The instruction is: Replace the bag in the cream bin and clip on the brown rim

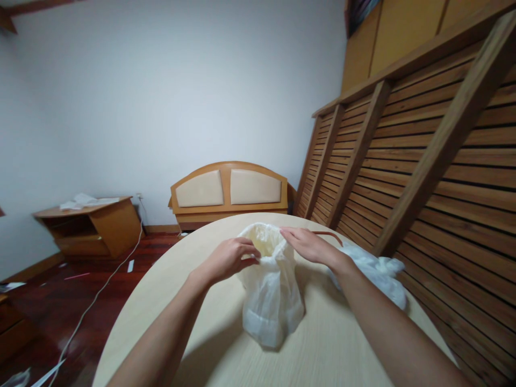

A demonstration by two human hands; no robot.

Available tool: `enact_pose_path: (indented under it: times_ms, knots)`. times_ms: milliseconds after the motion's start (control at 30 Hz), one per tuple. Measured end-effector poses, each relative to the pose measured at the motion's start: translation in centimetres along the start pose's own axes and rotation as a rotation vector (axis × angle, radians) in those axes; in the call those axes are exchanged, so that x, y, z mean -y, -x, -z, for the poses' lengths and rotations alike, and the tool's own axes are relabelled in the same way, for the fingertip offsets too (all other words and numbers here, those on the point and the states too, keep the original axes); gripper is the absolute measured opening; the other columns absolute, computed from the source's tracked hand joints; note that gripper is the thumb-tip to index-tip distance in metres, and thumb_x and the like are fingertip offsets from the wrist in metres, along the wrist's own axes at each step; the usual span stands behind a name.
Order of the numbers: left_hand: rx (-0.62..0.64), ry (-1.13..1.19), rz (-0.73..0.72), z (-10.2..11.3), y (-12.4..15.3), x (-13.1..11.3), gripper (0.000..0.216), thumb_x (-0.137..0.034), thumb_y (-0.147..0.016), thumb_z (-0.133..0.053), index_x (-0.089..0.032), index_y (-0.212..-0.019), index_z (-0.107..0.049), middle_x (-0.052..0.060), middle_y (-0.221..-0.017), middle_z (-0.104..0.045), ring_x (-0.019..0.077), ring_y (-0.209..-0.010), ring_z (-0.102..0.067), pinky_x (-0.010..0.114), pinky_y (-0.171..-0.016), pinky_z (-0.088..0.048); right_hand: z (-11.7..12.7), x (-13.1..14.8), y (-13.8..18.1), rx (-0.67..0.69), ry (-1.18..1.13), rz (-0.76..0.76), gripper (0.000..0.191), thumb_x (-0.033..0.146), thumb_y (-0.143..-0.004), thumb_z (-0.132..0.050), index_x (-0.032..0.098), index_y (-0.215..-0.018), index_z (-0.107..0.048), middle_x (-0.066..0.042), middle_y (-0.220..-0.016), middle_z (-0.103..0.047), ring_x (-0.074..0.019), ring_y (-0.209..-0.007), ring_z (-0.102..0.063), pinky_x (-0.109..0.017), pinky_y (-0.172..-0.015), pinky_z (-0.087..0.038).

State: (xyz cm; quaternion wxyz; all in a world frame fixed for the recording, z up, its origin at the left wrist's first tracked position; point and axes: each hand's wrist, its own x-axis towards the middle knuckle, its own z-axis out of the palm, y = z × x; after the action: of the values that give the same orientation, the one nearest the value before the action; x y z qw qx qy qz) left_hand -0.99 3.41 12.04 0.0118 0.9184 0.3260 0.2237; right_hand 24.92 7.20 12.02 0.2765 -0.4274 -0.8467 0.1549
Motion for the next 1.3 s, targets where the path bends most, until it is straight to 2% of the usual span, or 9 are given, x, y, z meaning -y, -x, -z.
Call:
enact_pose_path:
  times_ms: [67, 167, 300, 467, 567, 667, 767, 900, 1300]
  knots:
    - [-0.017, 0.003, 0.002, -0.1, 0.1, 0.4, 0.014, -0.03, -0.094, -0.062, -0.022, -0.096, -0.075, 0.004, -0.096, -0.073, 0.0172, -0.089, -0.068, 0.026, -0.08, -0.05, 0.0, -0.1, 0.1, -0.006, -0.006, -0.046, 0.059, 0.06, -0.1, -0.034, 0.018, -0.132, -0.06, -0.015, -0.139, -0.06, -0.0296, -0.129, -0.055, -0.047, -0.11, -0.04]
    - [-0.044, 0.001, 0.017, -0.4, 0.2, 1.0, 0.015, -0.03, -0.094, -0.062, -0.022, -0.097, -0.073, 0.005, -0.099, -0.073, 0.0176, -0.091, -0.068, 0.027, -0.082, -0.05, -0.1, -0.4, 0.3, 0.051, -0.026, -0.061, 0.087, 0.068, -0.087, -0.055, 0.017, -0.154, -0.034, -0.017, -0.16, -0.032, -0.0322, -0.146, -0.033, -0.05, -0.12, -0.028]
    - [-0.068, -0.018, 0.063, -0.8, 0.1, 1.4, 0.012, -0.029, -0.093, -0.063, -0.021, -0.097, -0.071, 0.005, -0.099, -0.073, 0.0185, -0.09, -0.068, 0.028, -0.081, -0.051, -0.7, -1.3, 0.4, 0.114, -0.013, 0.02, 0.104, 0.058, -0.075, -0.075, 0.018, -0.157, -0.026, -0.018, -0.16, -0.032, -0.0334, -0.145, -0.035, -0.051, -0.119, -0.029]
    - [-0.075, -0.028, 0.06, -0.7, 0.0, 0.8, 0.016, -0.028, -0.087, -0.069, -0.02, -0.101, -0.068, 0.007, -0.103, -0.073, 0.0216, -0.094, -0.068, 0.033, -0.084, -0.052, -0.9, -2.6, 0.5, 0.102, 0.068, -0.008, 0.108, 0.04, -0.073, -0.078, 0.017, -0.159, -0.018, -0.02, -0.162, -0.025, -0.0349, -0.146, -0.034, -0.052, -0.118, -0.031]
    - [-0.122, 0.004, 0.047, -0.5, -0.1, -0.2, 0.026, -0.033, -0.086, -0.069, -0.02, -0.109, -0.065, 0.008, -0.106, -0.072, 0.0227, -0.099, -0.067, 0.034, -0.088, -0.051, -0.4, -1.7, 0.7, 0.112, 0.092, 0.046, 0.116, 0.041, -0.068, -0.082, 0.017, -0.159, -0.016, -0.02, -0.164, -0.019, -0.0346, -0.149, -0.024, -0.051, -0.121, -0.026]
    - [-0.168, 0.019, 0.062, -0.8, -0.3, -0.8, 0.025, -0.041, -0.091, -0.063, -0.021, -0.105, -0.066, 0.006, -0.102, -0.073, 0.021, -0.095, -0.068, 0.032, -0.084, -0.051, -0.1, 0.2, 0.8, 0.095, 0.101, 0.145, 0.099, 0.051, -0.073, -0.078, 0.018, -0.154, -0.032, -0.018, -0.163, -0.024, -0.0327, -0.151, -0.021, -0.051, -0.121, -0.024]
    - [-0.19, -0.02, 0.068, -1.7, -0.6, -0.7, 0.022, -0.041, -0.093, -0.061, -0.022, -0.099, -0.069, 0.005, -0.097, -0.074, 0.0192, -0.087, -0.068, 0.03, -0.078, -0.05, -0.3, 1.5, 0.5, 0.078, 0.096, 0.259, 0.056, 0.051, -0.082, -0.072, 0.021, -0.128, -0.062, -0.014, -0.15, -0.048, -0.0309, -0.145, -0.033, -0.052, -0.119, -0.028]
    - [-0.214, -0.06, 0.074, -2.7, -0.8, -0.2, 0.013, -0.034, -0.093, -0.063, -0.022, -0.095, -0.069, 0.003, -0.09, -0.073, 0.0175, -0.081, -0.066, 0.028, -0.074, -0.049, -1.0, 1.9, 0.0, 0.081, 0.123, 0.319, 0.025, 0.041, -0.084, -0.072, 0.022, -0.1, -0.07, -0.009, -0.127, -0.066, -0.0307, -0.14, -0.04, -0.05, -0.114, -0.034]
    - [-0.173, -0.121, 0.143, -2.8, -0.9, -0.3, 0.011, -0.028, -0.086, -0.07, -0.019, -0.089, -0.064, 0.005, -0.087, -0.071, 0.0216, -0.084, -0.064, 0.031, -0.074, -0.047, -1.8, 1.6, -0.4, 0.026, 0.346, 0.373, 0.017, 0.021, -0.083, -0.069, 0.018, -0.1, -0.066, -0.011, -0.111, -0.066, -0.0286, -0.116, -0.056, -0.044, -0.102, -0.044]
